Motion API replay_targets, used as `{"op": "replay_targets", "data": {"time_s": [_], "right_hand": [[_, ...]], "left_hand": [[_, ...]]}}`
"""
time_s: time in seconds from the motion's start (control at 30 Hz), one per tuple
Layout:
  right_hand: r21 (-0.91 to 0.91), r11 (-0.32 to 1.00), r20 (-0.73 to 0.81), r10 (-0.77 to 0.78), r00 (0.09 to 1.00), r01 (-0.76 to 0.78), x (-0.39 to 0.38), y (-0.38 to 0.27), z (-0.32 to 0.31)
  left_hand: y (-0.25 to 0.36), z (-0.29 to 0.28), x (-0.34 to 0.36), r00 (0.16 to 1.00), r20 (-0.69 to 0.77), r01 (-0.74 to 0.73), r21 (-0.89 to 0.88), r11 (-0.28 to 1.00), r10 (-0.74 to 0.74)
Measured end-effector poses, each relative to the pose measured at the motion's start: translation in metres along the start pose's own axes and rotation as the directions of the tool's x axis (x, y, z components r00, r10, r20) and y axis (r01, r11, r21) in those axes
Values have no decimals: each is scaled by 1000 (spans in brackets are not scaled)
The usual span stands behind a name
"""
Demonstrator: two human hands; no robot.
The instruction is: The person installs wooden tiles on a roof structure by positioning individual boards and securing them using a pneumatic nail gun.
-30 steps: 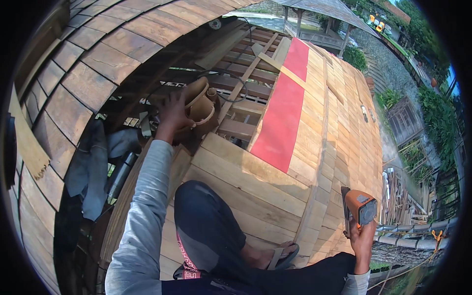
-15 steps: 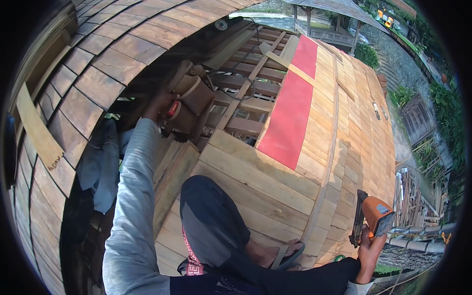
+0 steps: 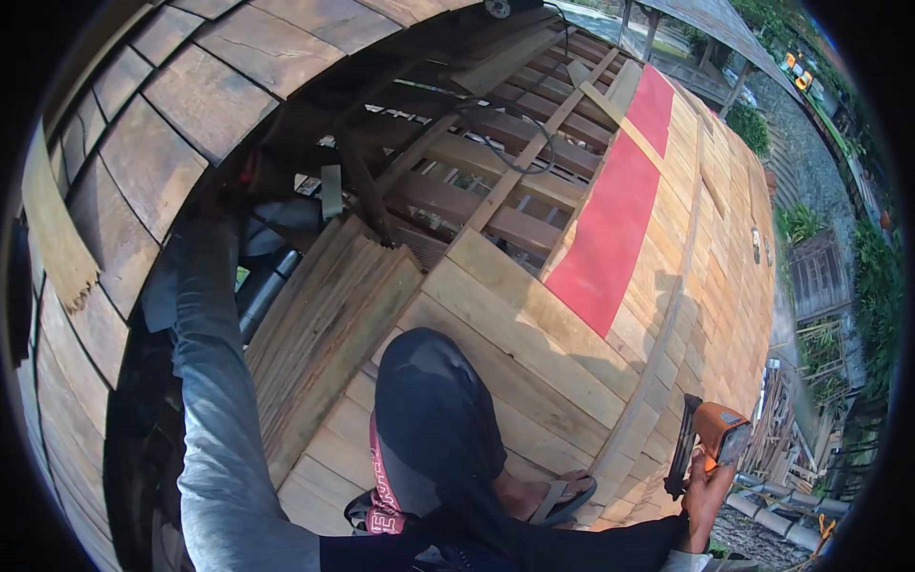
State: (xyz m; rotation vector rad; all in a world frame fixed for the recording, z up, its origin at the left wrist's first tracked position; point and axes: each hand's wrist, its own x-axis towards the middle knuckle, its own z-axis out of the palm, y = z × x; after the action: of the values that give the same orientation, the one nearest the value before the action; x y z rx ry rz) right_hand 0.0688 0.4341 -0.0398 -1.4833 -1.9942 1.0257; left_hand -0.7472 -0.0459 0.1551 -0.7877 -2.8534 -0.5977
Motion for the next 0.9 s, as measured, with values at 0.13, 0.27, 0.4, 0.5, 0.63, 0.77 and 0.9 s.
{"op": "replay_targets", "data": {"time_s": [0.13, 0.27, 0.4, 0.5, 0.63, 0.77, 0.9], "right_hand": [[-14, 998, 38, -54, 998, 54, 5, -7, 19], [-12, 995, 108, -98, 989, 100, -8, -26, 31], [-15, 998, 39, -53, 998, 54, -4, 9, 28], [-66, 997, -14, -46, 999, 45, -2, 36, 30], [-92, 996, 67, -5, 998, 11, -2, 18, 36], [-112, 994, 187, 32, 982, -11, -1, -14, 53], [-89, 996, 224, -4, 975, 25, 5, -14, 60]], "left_hand": [[-22, 3, -4, 999, 29, 18, 14, 1000, -18], [-36, 0, -10, 999, 45, 26, 35, 999, -28], [-42, 3, -7, 998, 56, 18, 51, 999, -21], [-53, 11, -10, 996, 80, 30, 52, 998, -34], [-49, 9, 0, 996, 86, 21, 66, 998, -27], [-57, 7, -3, 996, 86, 28, 83, 996, -35], [-60, 16, -9, 995, 87, 36, 76, 996, -43]]}}
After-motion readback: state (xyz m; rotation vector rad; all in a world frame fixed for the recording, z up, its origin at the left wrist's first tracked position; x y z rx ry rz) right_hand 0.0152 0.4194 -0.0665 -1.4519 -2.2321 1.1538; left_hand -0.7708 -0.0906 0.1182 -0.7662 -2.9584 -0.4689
